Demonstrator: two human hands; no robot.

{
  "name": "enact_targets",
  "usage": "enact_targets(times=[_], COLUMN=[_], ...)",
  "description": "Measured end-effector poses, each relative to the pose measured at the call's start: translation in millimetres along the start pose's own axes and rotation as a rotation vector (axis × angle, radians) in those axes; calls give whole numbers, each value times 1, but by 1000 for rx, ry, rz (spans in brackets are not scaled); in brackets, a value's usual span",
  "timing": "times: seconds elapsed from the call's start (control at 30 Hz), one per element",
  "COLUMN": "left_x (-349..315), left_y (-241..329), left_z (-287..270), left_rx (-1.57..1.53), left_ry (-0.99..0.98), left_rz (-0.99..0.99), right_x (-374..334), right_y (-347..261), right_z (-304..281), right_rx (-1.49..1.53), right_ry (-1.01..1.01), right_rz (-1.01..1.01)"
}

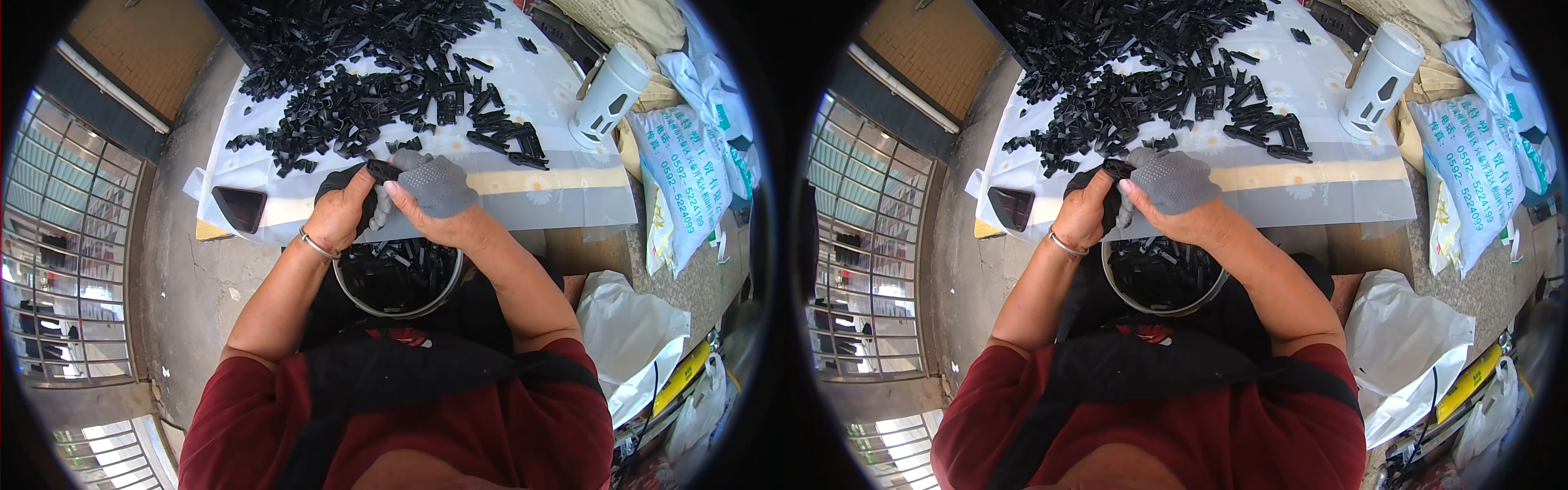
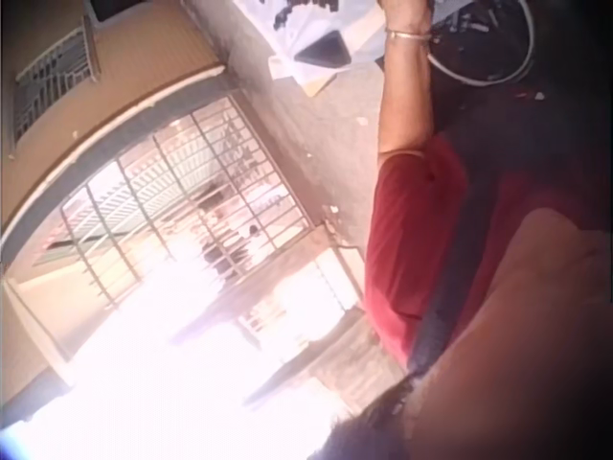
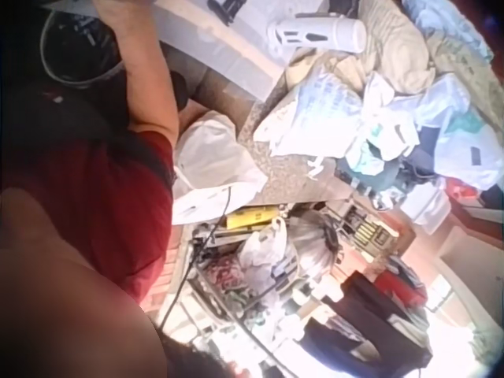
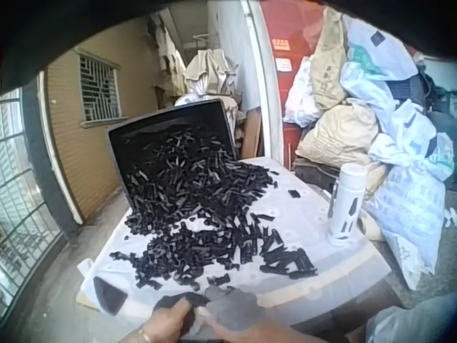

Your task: Sorting small black parts on a table and then placing them into a bag within a bucket.

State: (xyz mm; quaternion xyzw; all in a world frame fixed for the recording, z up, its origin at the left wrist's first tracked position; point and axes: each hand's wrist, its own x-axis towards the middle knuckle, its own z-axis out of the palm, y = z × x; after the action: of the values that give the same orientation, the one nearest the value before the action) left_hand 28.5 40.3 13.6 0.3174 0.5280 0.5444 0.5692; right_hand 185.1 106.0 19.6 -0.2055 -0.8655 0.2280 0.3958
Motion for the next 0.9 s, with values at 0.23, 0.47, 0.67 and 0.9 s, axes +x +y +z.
enact_targets(times=[0.23, 0.47, 0.67, 0.9], left_x=[11, 4, 19, 4], left_y=[5, 6, -4, 4], left_z=[0, 2, -41, -3], left_rx=[-254, 261, 301, 427], left_ry=[342, 439, 476, 513], left_rz=[117, 257, 309, 124], right_x=[-6, -11, -1, 11], right_y=[-12, -22, -11, 72], right_z=[9, 16, -6, -56], right_rx=[-213, -112, -282, -950], right_ry=[-178, -356, -265, -200], right_rz=[-167, -166, -73, 428])
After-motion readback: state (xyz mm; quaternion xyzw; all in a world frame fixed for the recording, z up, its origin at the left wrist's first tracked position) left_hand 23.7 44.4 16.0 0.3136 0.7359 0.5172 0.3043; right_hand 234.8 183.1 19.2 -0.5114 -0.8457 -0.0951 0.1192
